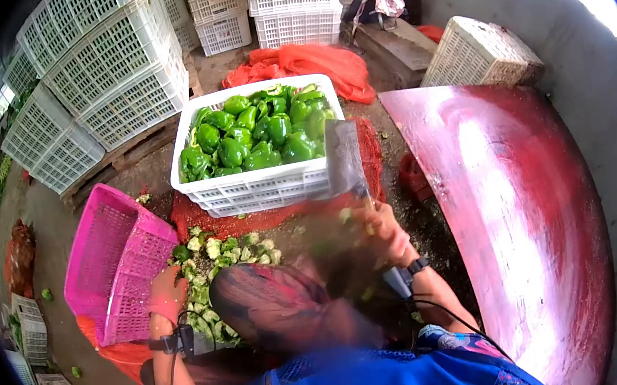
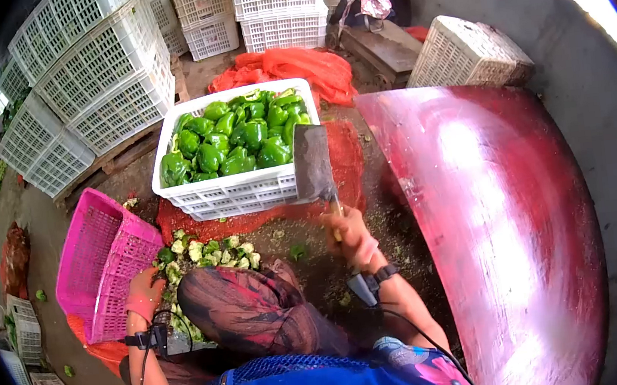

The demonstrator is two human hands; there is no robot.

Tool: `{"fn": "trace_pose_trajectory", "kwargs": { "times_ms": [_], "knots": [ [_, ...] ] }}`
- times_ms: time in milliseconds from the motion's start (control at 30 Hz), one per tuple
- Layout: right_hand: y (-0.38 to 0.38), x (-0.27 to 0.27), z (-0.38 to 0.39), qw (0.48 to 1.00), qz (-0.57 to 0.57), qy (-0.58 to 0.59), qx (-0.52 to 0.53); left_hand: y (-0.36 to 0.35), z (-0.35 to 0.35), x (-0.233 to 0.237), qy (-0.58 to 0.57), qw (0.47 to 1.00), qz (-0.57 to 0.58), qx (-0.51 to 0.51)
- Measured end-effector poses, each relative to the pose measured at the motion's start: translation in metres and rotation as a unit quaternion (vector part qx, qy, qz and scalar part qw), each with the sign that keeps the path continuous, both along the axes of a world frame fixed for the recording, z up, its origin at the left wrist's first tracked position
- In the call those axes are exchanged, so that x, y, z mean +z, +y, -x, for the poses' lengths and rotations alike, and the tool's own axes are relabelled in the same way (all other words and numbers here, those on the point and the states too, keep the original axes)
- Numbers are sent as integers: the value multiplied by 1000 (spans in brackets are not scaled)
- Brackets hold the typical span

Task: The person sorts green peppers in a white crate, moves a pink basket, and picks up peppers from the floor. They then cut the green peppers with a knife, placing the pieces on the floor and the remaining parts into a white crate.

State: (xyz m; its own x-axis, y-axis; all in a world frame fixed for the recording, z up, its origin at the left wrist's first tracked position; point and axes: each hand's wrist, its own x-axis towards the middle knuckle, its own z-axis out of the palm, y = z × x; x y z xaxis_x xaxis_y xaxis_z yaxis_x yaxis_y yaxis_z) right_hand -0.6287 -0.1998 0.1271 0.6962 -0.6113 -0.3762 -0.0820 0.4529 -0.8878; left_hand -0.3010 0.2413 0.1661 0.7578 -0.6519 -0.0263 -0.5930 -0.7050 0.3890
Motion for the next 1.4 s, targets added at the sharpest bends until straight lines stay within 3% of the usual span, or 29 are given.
{"fn": "trace_pose_trajectory", "kwargs": {
  "times_ms": [133, 233, 267, 367, 400, 500, 567, 633, 700, 733, 767, 800, 900, 967, 1000, 1033, 1133, 1167, 1200, 1233, 1267, 1300, 1367, 1400],
  "knots": [
    [9, 5, 4, 990, 135, 40, -2, -13, 10, 18, -5, 1000, -18, -2],
    [-1, 49, 5, 996, 76, 46, -29, -10, 10, 22, -12, 999, -33, -5],
    [-4, 73, 12, 986, 114, 103, -59, -9, 13, 25, -20, 999, -25, -6],
    [-31, 82, 24, 974, 84, -79, -196, -9, 15, 25, -18, 1000, -14, 2],
    [-53, 77, 32, 966, 72, -64, -239, -11, 12, 25, -10, 1000, -29, -3],
    [-48, 147, 31, 951, -117, -153, -244, -14, 15, 38, 24, 997, -67, 10],
    [-35, 147, 32, 968, -102, -156, -170, 3, -1, -5, -63, 998, 8, -27],
    [-16, 116, 36, 990, 26, -131, -53, -14, 11, 32, -6, 992, -128, 2],
    [-4, 78, 26, 961, 248, -99, 72, -19, 16, 39, 35, 989, -145, 15],
    [7, 65, 12, 949, 287, -84, 98, -26, 14, 31, 43, 979, -200, 15],
    [30, 69, -5, 939, 328, -6, 105, -29, 9, 23, 54, 965, -258, 14],
    [61, 97, -24, 985, 158, 8, 66, -25, 10, 20, 47, 967, -251, -13],
    [106, 153, -66, 965, 243, -7, 103, -28, 21, 50, 97, 947, -298, -75],
    [123, 181, -91, 927, 337, -56, 152, -24, 23, 42, 109, 932, -343, -43],
    [128, 192, -104, 904, 376, -89, 182, -18, 20, 30, 113, 949, -288, -64],
    [136, 207, -116, 919, 336, -83, 186, -16, 22, 34, 115, 953, -264, -91],
    [135, 223, -144, 864, 417, -68, 273, -16, 26, 54, 94, 962, -213, -145],
    [138, 221, -152, 885, 399, -27, 239, -14, 25, 44, 30, 975, -178, -130],
    [129, 213, -162, 871, 424, 4, 248, -11, 24, 33, -34, 983, -142, -111],
    [121, 208, -172, 855, 449, 33, 259, -9, 25, 46, -71, 985, -125, -92],
    [130, 209, -180, 878, 411, 42, 240, -8, 26, 66, -93, 988, -108, -67],
    [139, 213, -183, 874, 409, 40, 258, -3, 25, 84, -100, 990, -88, -34],
    [152, 212, -197, 807, 495, 6, 322, 10, 26, 113, -49, 996, -29, 63],
    [155, 199, -198, 810, 488, -3, 325, 21, 20, 118, -72, 989, 10, 126]
  ]
}}
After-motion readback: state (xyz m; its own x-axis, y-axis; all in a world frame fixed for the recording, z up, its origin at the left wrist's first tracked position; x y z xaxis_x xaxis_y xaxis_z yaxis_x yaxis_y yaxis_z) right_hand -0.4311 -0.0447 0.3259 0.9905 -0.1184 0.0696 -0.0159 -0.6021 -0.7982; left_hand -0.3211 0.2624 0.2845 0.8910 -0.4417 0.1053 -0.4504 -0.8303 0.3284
